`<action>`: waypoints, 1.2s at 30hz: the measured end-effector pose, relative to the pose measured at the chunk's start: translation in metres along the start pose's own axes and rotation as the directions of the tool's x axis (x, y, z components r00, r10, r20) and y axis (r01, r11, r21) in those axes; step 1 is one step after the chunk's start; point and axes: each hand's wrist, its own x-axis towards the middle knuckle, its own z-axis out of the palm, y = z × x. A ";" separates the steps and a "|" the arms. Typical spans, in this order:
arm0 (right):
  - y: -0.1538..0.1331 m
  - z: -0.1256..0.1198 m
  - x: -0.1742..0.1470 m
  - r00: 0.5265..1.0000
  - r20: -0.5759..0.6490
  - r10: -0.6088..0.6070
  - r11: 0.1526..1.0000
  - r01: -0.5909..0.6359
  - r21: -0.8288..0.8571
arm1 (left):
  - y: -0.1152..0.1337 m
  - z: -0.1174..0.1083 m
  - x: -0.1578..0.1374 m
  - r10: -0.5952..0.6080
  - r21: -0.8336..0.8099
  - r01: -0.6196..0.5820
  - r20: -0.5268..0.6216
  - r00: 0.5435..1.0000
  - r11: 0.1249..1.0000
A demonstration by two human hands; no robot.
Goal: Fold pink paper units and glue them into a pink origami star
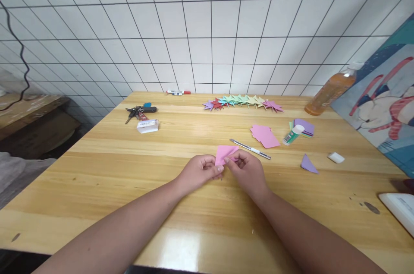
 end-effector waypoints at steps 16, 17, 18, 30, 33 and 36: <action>-0.008 -0.001 0.001 0.914 0.335 0.228 0.841 -0.358 0.405 | -0.003 0.003 -0.001 0.048 0.008 -0.048 -0.067 0.997 0.999; -0.008 -0.001 0.001 0.915 0.327 0.236 0.838 -0.362 0.409 | -0.002 0.003 -0.001 0.042 0.020 -0.041 -0.073 0.996 0.999; -0.008 -0.001 0.001 0.914 0.321 0.248 0.834 -0.370 0.410 | -0.001 0.004 -0.002 0.034 0.029 -0.032 -0.079 0.996 0.999; -0.010 -0.001 0.003 0.920 0.258 0.294 0.858 -0.373 0.353 | -0.007 0.006 0.000 0.087 0.039 -0.084 -0.086 0.992 0.996; -0.010 0.000 0.001 0.927 0.256 0.273 0.876 -0.350 0.333 | -0.007 0.006 0.001 0.093 0.062 -0.087 -0.116 0.989 0.994; -0.010 0.002 0.000 0.929 0.275 0.249 0.873 -0.338 0.351 | -0.006 0.005 0.001 0.090 0.040 -0.085 -0.143 0.986 0.996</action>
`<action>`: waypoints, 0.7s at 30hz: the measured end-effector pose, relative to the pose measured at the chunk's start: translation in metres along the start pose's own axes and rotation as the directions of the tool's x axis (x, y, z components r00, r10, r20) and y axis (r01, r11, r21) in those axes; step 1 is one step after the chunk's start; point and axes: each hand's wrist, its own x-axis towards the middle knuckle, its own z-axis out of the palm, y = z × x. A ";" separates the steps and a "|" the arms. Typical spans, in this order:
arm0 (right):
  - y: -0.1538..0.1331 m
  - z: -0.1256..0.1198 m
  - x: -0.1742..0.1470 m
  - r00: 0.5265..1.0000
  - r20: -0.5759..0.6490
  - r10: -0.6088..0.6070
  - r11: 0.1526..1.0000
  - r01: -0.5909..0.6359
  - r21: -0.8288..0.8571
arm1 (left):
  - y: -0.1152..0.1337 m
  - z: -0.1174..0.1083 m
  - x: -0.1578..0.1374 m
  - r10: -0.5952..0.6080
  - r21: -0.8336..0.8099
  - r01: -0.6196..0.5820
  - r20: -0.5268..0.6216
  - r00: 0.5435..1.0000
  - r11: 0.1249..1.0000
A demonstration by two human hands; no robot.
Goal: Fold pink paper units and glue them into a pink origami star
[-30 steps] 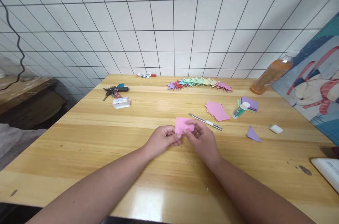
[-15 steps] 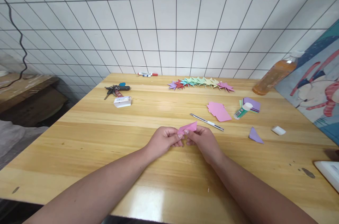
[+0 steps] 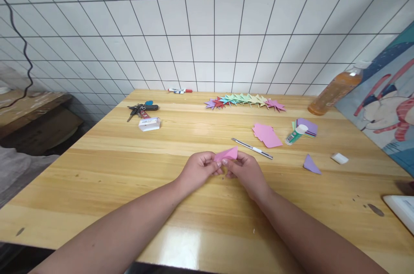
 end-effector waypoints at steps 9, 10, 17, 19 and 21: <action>-0.002 0.000 -0.001 0.999 -0.020 0.027 0.999 -0.026 0.044 | 0.007 -0.003 0.000 -0.019 0.046 0.019 0.012 1.000 0.999; -0.003 -0.001 -0.001 0.999 -0.034 0.036 0.997 -0.034 0.065 | 0.007 -0.004 0.000 -0.021 0.052 0.021 0.017 1.000 0.998; -0.002 -0.010 0.001 0.992 -0.103 0.076 0.989 -0.062 0.134 | 0.007 -0.013 0.002 -0.079 0.045 0.077 0.040 0.996 0.996; -0.003 -0.011 0.001 0.990 -0.116 0.077 0.991 -0.063 0.122 | 0.006 -0.015 0.002 -0.095 0.037 0.093 0.038 0.995 0.995; -0.004 -0.012 0.001 0.989 -0.127 0.074 0.993 -0.062 0.096 | 0.005 -0.016 0.003 -0.118 0.020 0.118 0.033 0.992 0.993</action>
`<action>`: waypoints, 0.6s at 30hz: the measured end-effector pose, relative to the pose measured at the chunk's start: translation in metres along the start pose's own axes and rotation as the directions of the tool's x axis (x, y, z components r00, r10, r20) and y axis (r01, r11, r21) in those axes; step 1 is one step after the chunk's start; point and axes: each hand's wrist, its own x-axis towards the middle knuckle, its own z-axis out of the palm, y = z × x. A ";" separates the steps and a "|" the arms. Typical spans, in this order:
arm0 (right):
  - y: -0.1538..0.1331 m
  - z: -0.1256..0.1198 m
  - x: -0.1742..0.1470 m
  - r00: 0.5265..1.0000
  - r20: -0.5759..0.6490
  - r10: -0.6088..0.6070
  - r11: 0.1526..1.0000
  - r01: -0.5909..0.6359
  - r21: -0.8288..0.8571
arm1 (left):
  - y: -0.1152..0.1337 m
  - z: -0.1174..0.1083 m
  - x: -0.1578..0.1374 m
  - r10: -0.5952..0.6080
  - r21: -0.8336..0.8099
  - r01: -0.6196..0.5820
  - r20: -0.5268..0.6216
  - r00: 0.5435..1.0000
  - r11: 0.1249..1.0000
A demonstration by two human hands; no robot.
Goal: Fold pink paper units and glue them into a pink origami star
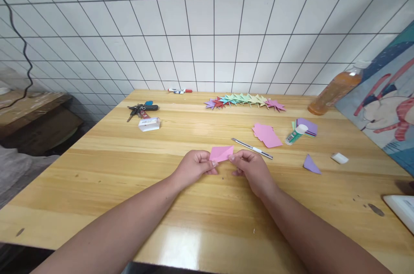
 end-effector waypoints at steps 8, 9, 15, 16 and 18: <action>-0.001 -0.001 0.000 0.992 0.078 -0.102 0.993 0.106 -0.046 | 0.001 -0.001 0.001 0.004 -0.054 -0.008 -0.066 0.998 0.998; -0.001 -0.001 -0.001 0.987 0.108 -0.121 0.990 0.128 -0.055 | 0.001 0.000 0.000 0.010 -0.029 -0.011 -0.053 0.999 1.000; 0.001 0.000 0.000 0.973 0.160 -0.163 0.945 0.201 -0.259 | 0.000 0.004 -0.002 0.068 0.115 -0.071 0.028 0.997 0.991; 0.002 -0.001 0.001 0.973 0.153 -0.171 0.941 0.207 -0.267 | 0.000 0.004 -0.002 0.062 0.100 -0.063 0.016 0.998 0.993; 0.003 -0.003 0.003 0.972 0.150 -0.181 0.943 0.215 -0.253 | 0.001 0.003 -0.001 0.033 0.051 -0.032 -0.012 0.999 0.998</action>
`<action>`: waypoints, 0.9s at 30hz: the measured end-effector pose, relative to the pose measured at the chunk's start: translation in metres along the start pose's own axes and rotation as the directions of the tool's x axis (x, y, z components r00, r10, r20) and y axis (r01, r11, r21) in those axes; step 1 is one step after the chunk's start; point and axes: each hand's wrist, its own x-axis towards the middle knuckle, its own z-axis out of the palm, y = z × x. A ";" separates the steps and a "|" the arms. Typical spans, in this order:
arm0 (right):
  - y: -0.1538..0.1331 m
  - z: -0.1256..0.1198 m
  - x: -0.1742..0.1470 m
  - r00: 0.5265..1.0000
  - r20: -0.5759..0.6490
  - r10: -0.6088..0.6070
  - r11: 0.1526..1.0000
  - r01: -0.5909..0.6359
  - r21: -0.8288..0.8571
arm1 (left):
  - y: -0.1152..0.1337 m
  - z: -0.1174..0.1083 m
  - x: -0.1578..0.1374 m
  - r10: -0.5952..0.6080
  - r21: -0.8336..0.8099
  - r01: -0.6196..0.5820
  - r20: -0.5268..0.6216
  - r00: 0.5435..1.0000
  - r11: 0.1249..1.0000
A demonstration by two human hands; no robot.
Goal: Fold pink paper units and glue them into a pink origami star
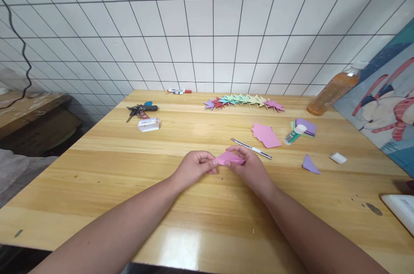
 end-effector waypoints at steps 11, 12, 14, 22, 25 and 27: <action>-0.003 -0.004 -0.002 0.985 0.167 0.039 0.996 -0.051 0.070 | 0.004 -0.003 -0.001 0.022 -0.063 -0.024 -0.036 0.999 0.998; -0.003 -0.003 -0.002 0.990 0.138 0.039 0.995 -0.052 0.088 | 0.005 -0.004 -0.001 0.020 -0.091 -0.023 -0.038 0.999 0.996; -0.002 -0.001 -0.001 0.995 0.092 0.039 0.991 -0.051 0.124 | 0.005 -0.004 0.000 0.013 -0.127 -0.015 -0.019 1.000 0.992; 0.004 0.010 -0.002 0.994 0.100 0.033 0.990 -0.046 0.134 | 0.000 0.000 0.000 0.035 -0.091 -0.036 -0.016 0.999 0.995; 0.001 0.009 -0.003 0.988 0.149 0.048 0.985 -0.072 0.158 | 0.000 -0.001 0.000 0.064 -0.024 -0.065 -0.021 0.998 0.998; -0.002 0.007 -0.004 0.982 0.180 0.059 0.986 -0.085 0.142 | 0.000 0.000 0.000 0.088 0.034 -0.087 -0.006 0.996 0.996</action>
